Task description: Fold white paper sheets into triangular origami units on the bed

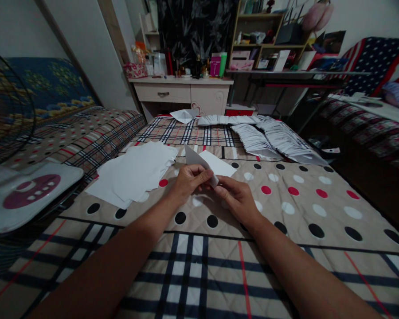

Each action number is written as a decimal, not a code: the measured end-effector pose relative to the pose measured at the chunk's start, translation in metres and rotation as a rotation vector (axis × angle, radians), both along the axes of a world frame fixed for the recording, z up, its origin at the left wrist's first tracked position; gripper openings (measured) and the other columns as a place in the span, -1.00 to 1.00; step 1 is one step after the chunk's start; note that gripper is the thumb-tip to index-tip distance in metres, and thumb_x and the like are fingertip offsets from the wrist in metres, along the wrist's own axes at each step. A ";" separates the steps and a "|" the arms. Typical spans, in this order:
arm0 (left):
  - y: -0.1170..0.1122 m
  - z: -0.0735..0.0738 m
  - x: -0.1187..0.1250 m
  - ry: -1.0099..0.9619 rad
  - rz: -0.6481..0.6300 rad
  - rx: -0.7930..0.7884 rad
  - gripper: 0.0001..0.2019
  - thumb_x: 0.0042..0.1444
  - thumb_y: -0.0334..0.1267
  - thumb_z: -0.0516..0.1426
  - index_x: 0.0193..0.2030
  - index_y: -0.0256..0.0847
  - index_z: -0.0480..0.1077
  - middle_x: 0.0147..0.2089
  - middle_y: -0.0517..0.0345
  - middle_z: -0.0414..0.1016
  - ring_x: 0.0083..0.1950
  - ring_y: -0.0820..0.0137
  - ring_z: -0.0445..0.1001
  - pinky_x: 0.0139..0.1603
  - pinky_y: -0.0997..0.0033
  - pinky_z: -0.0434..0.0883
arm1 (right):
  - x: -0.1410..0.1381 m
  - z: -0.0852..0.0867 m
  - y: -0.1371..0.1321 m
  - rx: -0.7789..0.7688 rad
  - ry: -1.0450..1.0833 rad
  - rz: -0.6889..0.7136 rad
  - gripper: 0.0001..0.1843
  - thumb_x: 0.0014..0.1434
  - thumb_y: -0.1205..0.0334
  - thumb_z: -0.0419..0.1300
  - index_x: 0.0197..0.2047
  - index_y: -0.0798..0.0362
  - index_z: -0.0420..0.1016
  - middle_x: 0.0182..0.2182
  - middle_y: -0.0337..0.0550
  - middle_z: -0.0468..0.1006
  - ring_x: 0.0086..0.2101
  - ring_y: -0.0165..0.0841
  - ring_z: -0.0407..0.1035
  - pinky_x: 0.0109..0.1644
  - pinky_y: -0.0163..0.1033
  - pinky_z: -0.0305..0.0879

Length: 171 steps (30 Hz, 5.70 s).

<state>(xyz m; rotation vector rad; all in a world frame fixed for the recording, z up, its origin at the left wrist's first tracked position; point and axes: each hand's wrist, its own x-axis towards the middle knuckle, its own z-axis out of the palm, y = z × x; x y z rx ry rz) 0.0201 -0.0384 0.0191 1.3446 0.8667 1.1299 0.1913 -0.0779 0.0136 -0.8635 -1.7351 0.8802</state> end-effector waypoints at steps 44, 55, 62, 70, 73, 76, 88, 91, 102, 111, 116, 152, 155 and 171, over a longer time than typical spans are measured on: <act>0.031 0.019 -0.039 -0.406 0.392 0.004 -0.79 -0.22 -0.28 0.25 -0.50 -0.25 0.27 -0.46 0.27 0.40 -0.43 0.48 0.42 -0.39 0.42 0.53 | 0.023 -0.011 0.025 -0.251 0.687 -0.734 -0.77 0.00 0.11 0.31 -0.50 0.08 0.46 -0.58 -0.33 0.42 -0.62 -0.52 0.24 -0.61 -0.41 0.24; 0.042 -0.007 -0.049 -0.567 0.913 0.035 -0.77 -0.01 -0.19 0.24 -0.32 -0.23 0.29 -0.14 0.07 0.46 -0.16 0.32 0.57 -0.23 0.36 0.51 | 0.022 -0.005 0.026 -0.292 0.744 -0.743 -0.82 -0.07 0.17 0.31 -0.53 0.08 0.44 -0.63 -0.31 0.43 -0.66 -0.50 0.24 -0.69 -0.41 0.22; 0.027 -0.008 -0.026 -0.647 0.728 -0.176 -0.79 0.07 -0.16 0.21 -0.29 -0.25 0.33 -0.18 0.05 0.46 -0.24 0.38 0.55 -0.23 0.35 0.51 | 0.022 -0.005 0.026 -0.270 0.763 -0.736 -0.78 -0.10 0.16 0.35 -0.54 0.08 0.42 -0.61 -0.34 0.40 -0.64 -0.54 0.21 -0.68 -0.44 0.15; 0.010 -0.002 -0.006 -0.157 0.433 -0.087 -0.51 -0.05 -0.12 0.31 0.01 -0.20 0.31 -0.08 0.00 0.50 -0.36 0.47 0.50 -0.55 0.61 0.34 | 0.020 -0.006 0.026 -0.263 0.818 -0.641 -0.75 -0.13 0.13 0.37 -0.48 0.10 0.44 -0.60 -0.37 0.37 -0.63 -0.53 0.19 -0.62 -0.42 0.13; 0.005 0.002 -0.002 -0.112 0.255 -0.107 -0.31 -0.08 -0.10 0.35 0.18 -0.13 0.21 0.00 -0.07 0.50 -0.28 0.36 0.56 -0.50 0.54 0.41 | 0.020 -0.007 0.024 -0.225 0.717 -0.638 -0.74 -0.09 0.09 0.36 -0.49 0.09 0.44 -0.59 -0.37 0.37 -0.60 -0.51 0.20 -0.56 -0.39 0.15; 0.001 0.004 0.000 -0.138 0.098 -0.179 -0.32 -0.13 -0.13 0.38 0.14 -0.16 0.26 -0.02 -0.10 0.52 -0.20 0.28 0.58 -0.39 0.44 0.50 | 0.018 -0.006 0.020 -0.191 0.610 -0.569 -0.76 -0.04 0.07 0.34 -0.42 0.08 0.50 -0.54 -0.33 0.41 -0.55 -0.49 0.22 -0.47 -0.37 0.17; 0.010 -0.005 -0.004 -0.406 0.207 -0.295 -0.57 -0.20 -0.20 0.42 -0.19 -0.30 0.44 -0.15 -0.02 0.59 -0.29 0.35 0.54 -0.33 0.37 0.53 | 0.012 -0.001 0.016 -0.063 0.407 -0.485 -0.58 -0.03 0.10 0.38 -0.08 -0.02 0.49 0.04 -0.09 0.45 -0.03 -0.26 0.36 -0.19 -0.29 0.36; 0.009 -0.004 -0.002 -0.431 0.198 -0.298 -0.58 -0.21 -0.22 0.42 -0.19 -0.29 0.46 -0.15 -0.03 0.60 -0.27 0.34 0.55 -0.31 0.36 0.54 | 0.011 -0.003 0.020 -0.240 0.524 -0.442 -0.46 -0.10 0.06 0.41 -0.04 0.00 0.46 -0.14 -0.14 0.55 -0.27 -0.36 0.42 -0.35 -0.34 0.36; 0.018 -0.004 -0.017 -0.168 0.262 -0.270 -0.61 -0.24 -0.03 0.41 -0.47 -0.34 0.47 -0.57 0.11 0.48 -0.62 0.52 0.39 -0.66 0.61 0.29 | 0.020 -0.010 0.025 -0.266 0.642 -0.513 -0.64 -0.06 0.15 0.40 -0.17 0.08 0.54 -0.49 -0.27 0.57 -0.52 -0.46 0.38 -0.45 -0.38 0.31; 0.009 -0.001 0.003 -0.463 0.378 -0.240 -0.64 -0.30 -0.41 0.41 -0.30 -0.29 0.46 -0.29 0.11 0.59 -0.37 0.46 0.56 -0.31 0.50 0.53 | 0.013 -0.005 0.022 -0.435 0.714 -0.276 -0.41 -0.10 -0.02 0.44 -0.03 0.00 0.42 -0.29 -0.18 0.61 -0.41 -0.43 0.47 -0.45 -0.41 0.35; -0.004 -0.003 0.016 -0.386 0.178 -0.306 -0.58 -0.29 -0.35 0.44 -0.22 -0.29 0.46 -0.27 0.04 0.61 -0.36 0.38 0.58 -0.32 0.42 0.55 | -0.002 -0.001 0.011 -0.427 0.522 -0.168 -0.62 -0.12 0.07 0.45 -0.27 0.10 0.53 -0.49 -0.22 0.56 -0.54 -0.47 0.35 -0.49 -0.40 0.25; -0.007 0.008 -0.008 0.731 0.280 1.255 -0.45 0.03 -0.43 0.25 0.17 0.08 0.35 0.41 0.06 0.10 0.42 0.11 0.08 0.34 -0.09 0.13 | 0.040 -0.008 0.032 -0.345 0.719 -0.398 -0.55 0.02 0.01 0.34 -0.62 0.08 0.24 -0.74 -0.40 0.20 -0.73 -0.60 0.02 -0.70 -0.45 -0.06; -0.009 0.009 -0.011 0.802 0.162 1.407 -0.72 0.13 -0.39 0.20 -0.05 0.05 0.48 0.21 0.16 0.41 0.29 0.23 0.27 0.24 0.05 0.24 | 0.038 -0.011 0.031 -0.337 0.544 -0.427 -0.54 0.10 -0.03 0.26 -0.62 0.07 0.24 -0.73 -0.37 0.21 -0.72 -0.58 0.04 -0.67 -0.41 -0.08; -0.005 -0.002 -0.011 1.168 -0.187 1.138 -0.80 0.13 -0.43 0.13 -0.16 -0.16 0.52 -0.17 0.10 0.55 -0.11 0.34 0.46 -0.18 0.37 0.38 | 0.033 -0.013 0.030 -0.186 0.147 -0.511 -0.84 0.01 0.18 0.26 -0.36 0.10 0.48 -0.45 -0.22 0.48 -0.49 -0.43 0.30 -0.45 -0.34 0.22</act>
